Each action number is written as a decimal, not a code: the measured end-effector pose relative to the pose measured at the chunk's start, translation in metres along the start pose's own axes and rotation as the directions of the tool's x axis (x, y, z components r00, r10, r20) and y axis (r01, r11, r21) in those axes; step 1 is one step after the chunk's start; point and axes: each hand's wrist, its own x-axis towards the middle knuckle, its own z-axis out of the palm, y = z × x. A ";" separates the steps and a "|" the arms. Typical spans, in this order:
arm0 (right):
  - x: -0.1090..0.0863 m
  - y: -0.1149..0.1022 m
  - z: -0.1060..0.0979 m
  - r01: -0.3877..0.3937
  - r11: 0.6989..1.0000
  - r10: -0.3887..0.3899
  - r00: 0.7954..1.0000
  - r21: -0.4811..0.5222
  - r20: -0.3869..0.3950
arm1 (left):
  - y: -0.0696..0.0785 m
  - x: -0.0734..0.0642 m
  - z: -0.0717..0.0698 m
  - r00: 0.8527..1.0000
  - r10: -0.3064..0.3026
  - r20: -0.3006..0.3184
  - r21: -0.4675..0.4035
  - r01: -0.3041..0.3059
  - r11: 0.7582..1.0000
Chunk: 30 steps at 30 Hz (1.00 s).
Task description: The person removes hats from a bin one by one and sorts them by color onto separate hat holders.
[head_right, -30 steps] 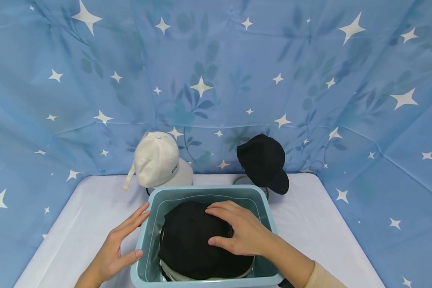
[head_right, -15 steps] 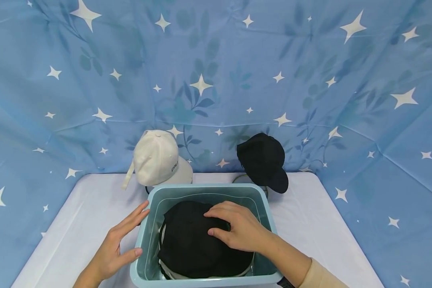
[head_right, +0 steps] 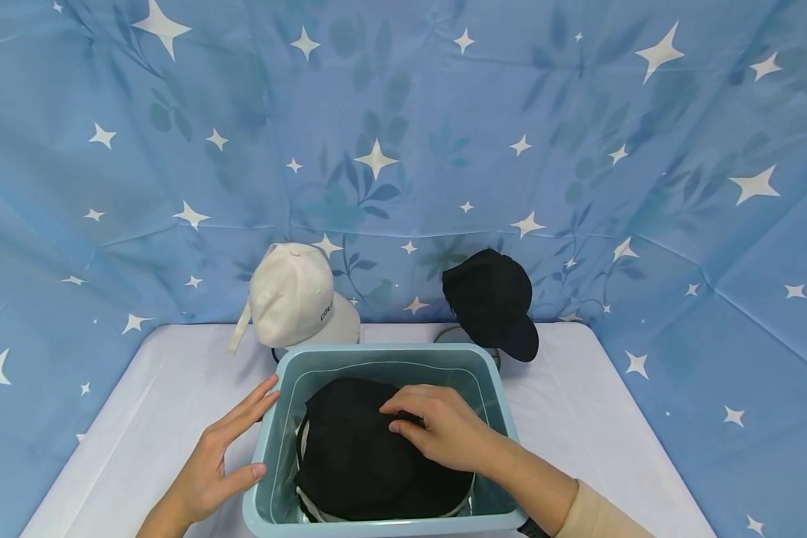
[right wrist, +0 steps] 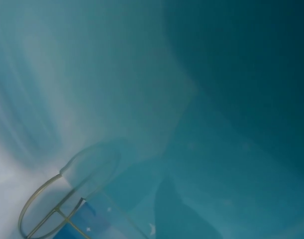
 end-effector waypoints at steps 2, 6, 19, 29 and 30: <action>0.000 0.000 0.001 0.006 1.000 -0.006 1.000 0.005 -0.007 | 0.000 -0.001 0.000 1.000 -0.001 -0.001 -0.001 0.001 1.000; -0.001 0.002 0.001 0.043 0.999 -0.043 0.998 -0.004 -0.042 | -0.001 -0.002 0.000 1.000 0.004 -0.001 0.003 -0.004 1.000; -0.005 0.000 -0.009 0.043 0.997 -0.038 0.995 0.059 -0.091 | 0.000 0.000 -0.001 1.000 0.028 -0.002 -0.001 -0.028 1.000; -0.004 -0.002 -0.020 0.065 0.996 -0.057 0.992 0.066 -0.116 | -0.001 0.000 0.000 0.999 0.036 -0.005 -0.012 -0.036 0.999; -0.004 -0.002 -0.021 0.068 0.996 -0.061 0.991 0.058 -0.119 | -0.001 0.000 0.000 0.999 0.037 -0.006 -0.014 -0.037 0.999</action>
